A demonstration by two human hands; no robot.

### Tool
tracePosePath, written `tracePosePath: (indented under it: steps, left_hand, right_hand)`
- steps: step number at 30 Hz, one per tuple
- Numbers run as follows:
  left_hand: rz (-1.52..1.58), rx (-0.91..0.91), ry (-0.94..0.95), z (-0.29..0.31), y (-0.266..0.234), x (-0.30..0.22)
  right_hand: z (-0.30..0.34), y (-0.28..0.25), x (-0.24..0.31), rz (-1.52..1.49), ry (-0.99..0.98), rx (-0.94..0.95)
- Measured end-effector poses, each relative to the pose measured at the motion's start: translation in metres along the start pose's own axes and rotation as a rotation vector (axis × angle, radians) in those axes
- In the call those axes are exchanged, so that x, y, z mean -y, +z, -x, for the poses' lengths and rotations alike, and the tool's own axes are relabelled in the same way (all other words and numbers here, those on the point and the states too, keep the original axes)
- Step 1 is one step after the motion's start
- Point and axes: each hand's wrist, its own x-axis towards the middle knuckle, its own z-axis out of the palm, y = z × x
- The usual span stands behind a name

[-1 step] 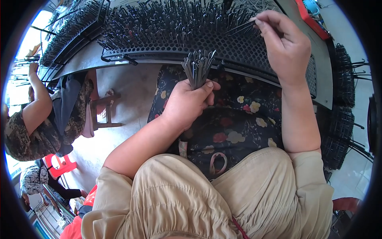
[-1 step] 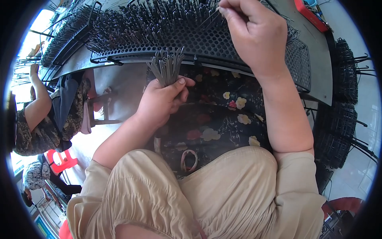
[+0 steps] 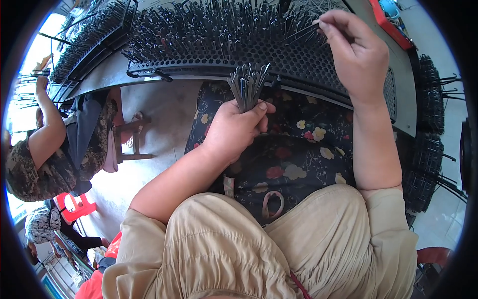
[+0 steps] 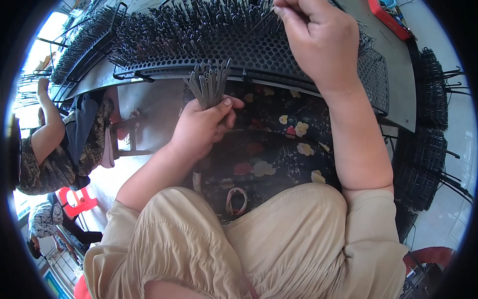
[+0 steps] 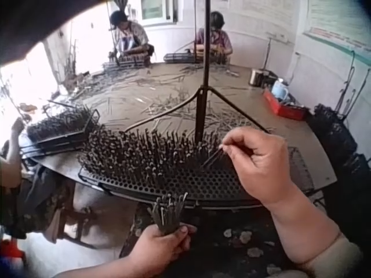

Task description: Inserting thin metal pins into a perforated grid component at an assembly workbench.

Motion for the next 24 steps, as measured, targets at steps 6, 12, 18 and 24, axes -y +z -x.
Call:
tracePosePath:
  steps: [6,12,18,24]
  left_hand:
    - [-0.007,-0.035,-0.009,0.002,-0.002,0.0]
    - [-0.011,-0.031,0.001,-0.001,-0.002,0.001]
    - [-0.019,-0.036,-0.007,-0.001,-0.002,0.0]
    - [-0.02,-0.033,-0.012,-0.001,-0.002,-0.001]
  right_hand:
    - [-0.021,0.004,0.032,0.128,0.128,-0.073]
    - [-0.03,-0.002,0.032,-0.087,-0.079,0.261]
    - [-0.034,0.004,0.017,0.071,-0.2,0.267]
    - [-0.033,0.012,0.006,0.166,-0.177,0.275]
